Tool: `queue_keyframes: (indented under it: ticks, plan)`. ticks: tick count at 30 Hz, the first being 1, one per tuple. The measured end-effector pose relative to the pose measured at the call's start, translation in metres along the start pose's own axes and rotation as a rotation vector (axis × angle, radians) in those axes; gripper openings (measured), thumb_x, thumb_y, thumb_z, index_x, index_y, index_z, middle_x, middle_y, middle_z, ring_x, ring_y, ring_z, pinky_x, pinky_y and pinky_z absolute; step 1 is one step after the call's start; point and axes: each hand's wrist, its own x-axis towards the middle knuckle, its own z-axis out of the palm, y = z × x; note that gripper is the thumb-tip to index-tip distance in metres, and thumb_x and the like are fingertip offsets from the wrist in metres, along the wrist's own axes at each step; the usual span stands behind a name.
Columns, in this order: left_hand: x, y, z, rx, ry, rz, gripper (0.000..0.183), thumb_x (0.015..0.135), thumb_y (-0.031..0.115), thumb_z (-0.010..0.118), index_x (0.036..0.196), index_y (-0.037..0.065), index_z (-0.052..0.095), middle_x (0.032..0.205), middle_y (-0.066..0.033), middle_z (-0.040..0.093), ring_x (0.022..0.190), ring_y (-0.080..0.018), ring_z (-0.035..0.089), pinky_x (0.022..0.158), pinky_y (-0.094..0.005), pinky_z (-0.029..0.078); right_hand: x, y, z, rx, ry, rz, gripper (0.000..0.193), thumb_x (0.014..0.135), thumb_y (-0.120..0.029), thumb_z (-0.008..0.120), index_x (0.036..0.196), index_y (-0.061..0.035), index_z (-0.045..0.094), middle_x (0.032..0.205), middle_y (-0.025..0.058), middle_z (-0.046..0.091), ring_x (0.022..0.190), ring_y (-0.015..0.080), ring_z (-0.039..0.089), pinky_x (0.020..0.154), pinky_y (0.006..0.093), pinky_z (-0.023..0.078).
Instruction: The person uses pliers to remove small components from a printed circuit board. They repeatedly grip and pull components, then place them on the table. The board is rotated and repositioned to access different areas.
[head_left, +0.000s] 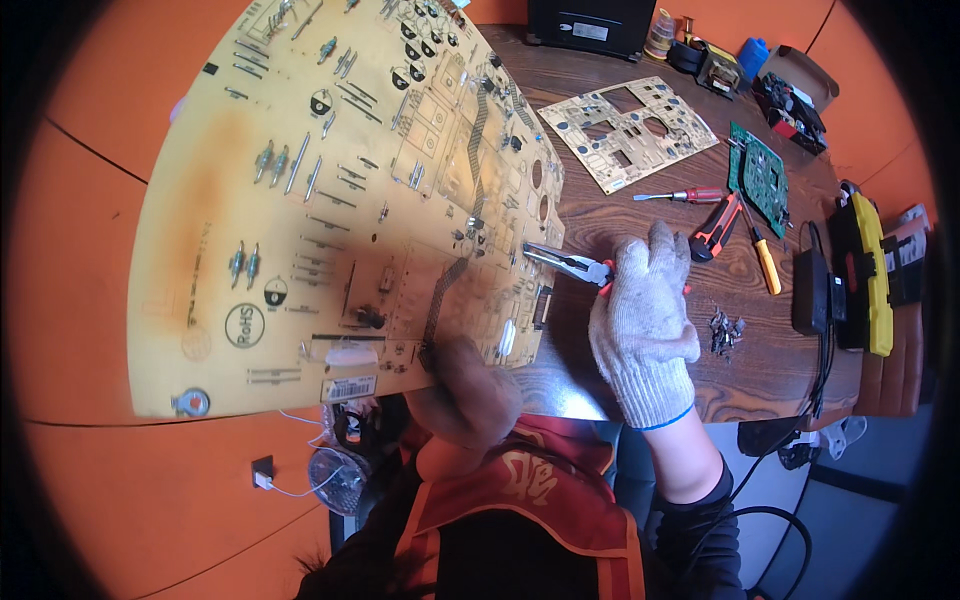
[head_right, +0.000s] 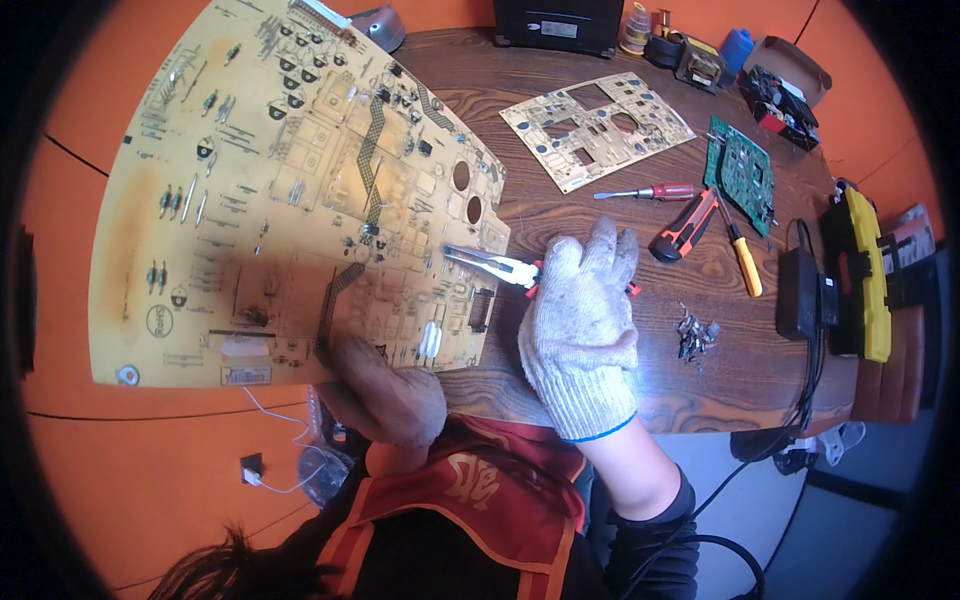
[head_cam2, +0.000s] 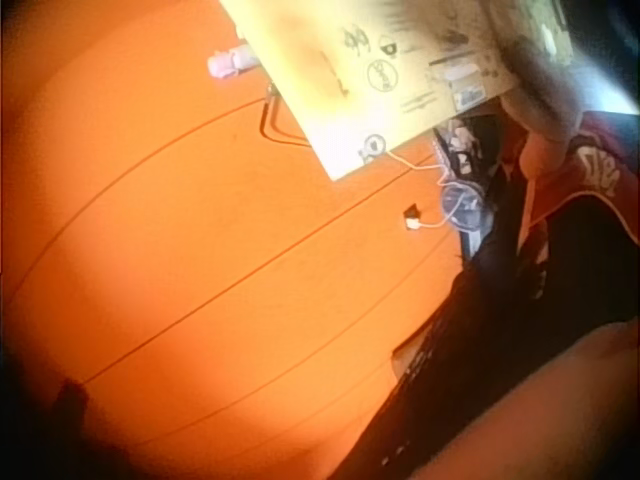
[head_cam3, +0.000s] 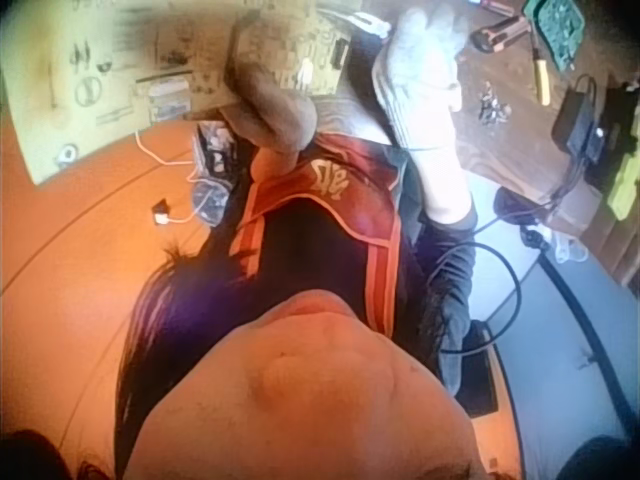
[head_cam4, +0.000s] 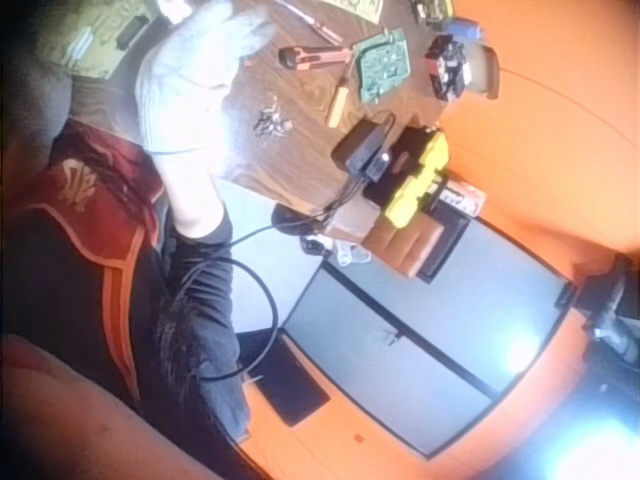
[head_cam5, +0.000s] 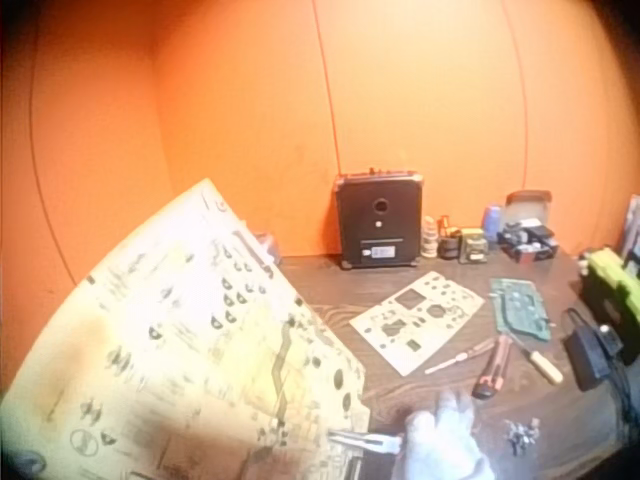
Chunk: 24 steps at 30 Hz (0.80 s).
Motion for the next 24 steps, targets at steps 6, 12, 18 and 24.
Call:
queue_keyframes:
  ticks: [6, 12, 18, 24]
  plan:
    - [0.007, -0.007, -0.008, 0.131, -0.032, 0.230, 0.035, 0.096, 0.008, 0.050, 0.121, -0.016, 0.051, 0.115, -0.0308, 0.058, 0.102, -0.0331, 0.064, 0.082, -0.0359, 0.056, -0.002, -0.006, -0.013, 0.008, -0.314, 0.108, 0.021, 0.076, -0.008, 0.058, 0.096, -0.0024, 0.054, 0.102, 0.0204, 0.053, 0.102, 0.0360, 0.057, 0.070, 0.0451, 0.054]
    - [0.012, -0.002, -0.003, -0.333, -0.084, -0.021, 0.037, 0.096, 0.009, 0.048, 0.121, -0.017, 0.049, 0.114, -0.0295, 0.059, 0.101, -0.0316, 0.064, 0.080, -0.0359, 0.057, 0.007, 0.000, -0.018, -0.248, -0.159, -0.034, 0.023, 0.075, -0.015, 0.061, 0.095, -0.0051, 0.056, 0.098, 0.0155, 0.056, 0.101, 0.0306, 0.058, 0.071, 0.0421, 0.051]
    - [0.010, 0.014, 0.001, -0.543, -0.066, -0.285, 0.035, 0.093, 0.004, 0.037, 0.117, -0.010, 0.059, 0.116, -0.0211, 0.064, 0.105, -0.0332, 0.064, 0.096, -0.0433, 0.049, 0.003, 0.006, -0.017, -0.193, -0.306, -0.072, 0.022, 0.080, -0.024, 0.059, 0.089, -0.0042, 0.057, 0.084, 0.0147, 0.059, 0.086, 0.0294, 0.064, 0.071, 0.0451, 0.050]
    - [0.009, 0.000, -0.010, -0.049, -0.208, 0.142, 0.035, 0.092, 0.002, 0.038, 0.110, -0.006, 0.067, 0.118, -0.0200, 0.065, 0.114, -0.0369, 0.060, 0.103, -0.0456, 0.043, 0.001, 0.002, -0.020, 0.066, -0.621, 0.022, 0.029, 0.085, -0.028, 0.057, 0.097, -0.0014, 0.057, 0.083, 0.0211, 0.064, 0.078, 0.0368, 0.068, 0.064, 0.0497, 0.054]
